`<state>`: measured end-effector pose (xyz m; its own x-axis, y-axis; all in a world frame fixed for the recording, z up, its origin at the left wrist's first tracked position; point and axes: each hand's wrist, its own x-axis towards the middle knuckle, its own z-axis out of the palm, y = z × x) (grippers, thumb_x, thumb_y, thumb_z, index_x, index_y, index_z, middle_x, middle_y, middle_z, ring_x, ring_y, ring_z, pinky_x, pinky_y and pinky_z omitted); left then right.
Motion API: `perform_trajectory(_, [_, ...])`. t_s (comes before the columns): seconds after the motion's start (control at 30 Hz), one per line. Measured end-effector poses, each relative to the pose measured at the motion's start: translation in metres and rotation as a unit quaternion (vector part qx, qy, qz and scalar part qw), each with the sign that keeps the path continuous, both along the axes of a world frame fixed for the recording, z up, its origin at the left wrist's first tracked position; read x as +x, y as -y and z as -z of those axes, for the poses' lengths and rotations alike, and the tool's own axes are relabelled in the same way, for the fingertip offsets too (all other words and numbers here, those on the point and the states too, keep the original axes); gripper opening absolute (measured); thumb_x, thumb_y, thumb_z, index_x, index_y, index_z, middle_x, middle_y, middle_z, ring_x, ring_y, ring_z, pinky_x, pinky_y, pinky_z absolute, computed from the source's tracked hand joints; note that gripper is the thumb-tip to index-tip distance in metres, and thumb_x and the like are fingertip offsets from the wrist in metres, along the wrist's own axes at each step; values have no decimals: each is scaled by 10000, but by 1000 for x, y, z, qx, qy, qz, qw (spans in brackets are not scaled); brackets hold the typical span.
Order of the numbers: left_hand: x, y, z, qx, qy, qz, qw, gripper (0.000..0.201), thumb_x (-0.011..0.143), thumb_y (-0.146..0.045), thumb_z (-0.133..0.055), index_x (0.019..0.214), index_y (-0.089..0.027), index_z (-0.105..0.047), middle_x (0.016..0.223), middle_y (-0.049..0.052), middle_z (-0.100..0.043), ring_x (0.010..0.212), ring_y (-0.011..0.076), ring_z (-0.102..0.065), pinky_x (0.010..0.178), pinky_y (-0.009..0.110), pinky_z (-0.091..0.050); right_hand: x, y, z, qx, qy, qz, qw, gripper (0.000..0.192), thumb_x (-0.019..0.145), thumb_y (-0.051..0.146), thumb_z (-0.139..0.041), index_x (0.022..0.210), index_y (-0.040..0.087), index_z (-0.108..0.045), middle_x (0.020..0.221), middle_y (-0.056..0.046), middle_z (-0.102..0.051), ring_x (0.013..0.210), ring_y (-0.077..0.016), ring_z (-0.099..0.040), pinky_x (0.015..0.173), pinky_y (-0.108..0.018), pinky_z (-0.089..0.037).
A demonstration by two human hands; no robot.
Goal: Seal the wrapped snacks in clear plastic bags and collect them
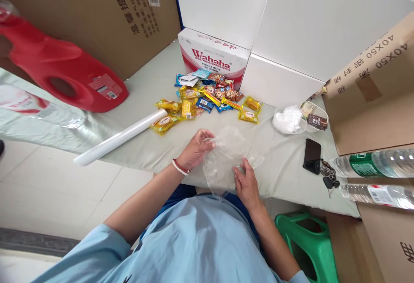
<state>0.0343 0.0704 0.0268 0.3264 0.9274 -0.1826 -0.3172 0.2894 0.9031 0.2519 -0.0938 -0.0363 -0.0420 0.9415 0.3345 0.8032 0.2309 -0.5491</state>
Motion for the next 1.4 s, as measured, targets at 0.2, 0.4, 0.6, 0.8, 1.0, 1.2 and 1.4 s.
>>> perform_trajectory(0.2, [-45, -21, 18, 46, -257, -215, 941, 496, 578, -116, -733, 1015, -217, -520, 1084, 11, -546, 861, 139, -562, 859, 349, -518, -13, -8, -7, 15, 65, 4, 998, 423, 1010, 126, -491, 1382, 256, -645, 1611, -145, -413, 1253, -280, -559, 1038, -511, -541])
perform_trajectory(0.4, [-46, 12, -14, 379, -541, -203, 723, 256, 792, -44, -587, 985, -204, -635, 1156, 106, -615, 1196, 300, -552, 1072, 524, -411, -37, -20, -21, -49, 133, 23, 990, 432, 985, 112, -484, 1350, 210, -692, 1591, -176, -440, 1159, -307, -532, 982, -525, -533])
perform_trajectory(0.6, [6, 11, -49, 484, -580, 236, 611, 209, 910, -67, -532, 900, -189, -702, 931, 81, -680, 886, 234, -645, 747, 367, -471, -36, -30, -35, -10, 77, -5, 997, 358, 1003, 178, -487, 1274, 232, -714, 1542, -141, -490, 1169, -280, -552, 1001, -477, -522])
perform_trajectory(0.8, [22, 33, -13, 547, -553, 239, 581, 245, 1029, -177, -466, 1049, -164, -710, 1055, 125, -716, 1068, 268, -633, 880, 421, -460, 8, -38, -35, -74, -22, 241, 967, 445, 980, 474, -501, 1243, 154, -663, 1175, -174, -672, 1050, -297, -648, 918, -465, -535])
perform_trajectory(1.0, [-5, 74, 47, 547, -528, 215, 613, 437, 1088, -382, -414, 1452, -197, -570, 1580, 103, -539, 1466, 250, -461, 1192, 466, -297, 41, -33, -48, -296, -111, 72, 946, 365, 926, 522, -531, 896, 222, -737, 846, -58, -728, 771, -217, -655, 756, -341, -521])
perform_trajectory(1.2, [-17, 69, 56, 558, -518, 229, 607, 480, 1109, -411, -341, 1530, -243, -500, 1674, 54, -421, 1560, 212, -354, 1281, 473, -168, 52, -90, -57, -229, -12, 102, 968, 326, 874, 452, -639, 1037, 199, -760, 1031, -87, -739, 809, -195, -661, 806, -328, -530])
perform_trajectory(1.4, [-25, 71, 53, 556, -504, 234, 618, 484, 1100, -423, -379, 1543, -267, -493, 1674, 37, -423, 1564, 222, -352, 1304, 489, -124, 53, -162, -74, -251, 34, 39, 967, 160, 888, 293, -623, 844, 198, -743, 850, -30, -748, 775, -177, -657, 759, -274, -496])
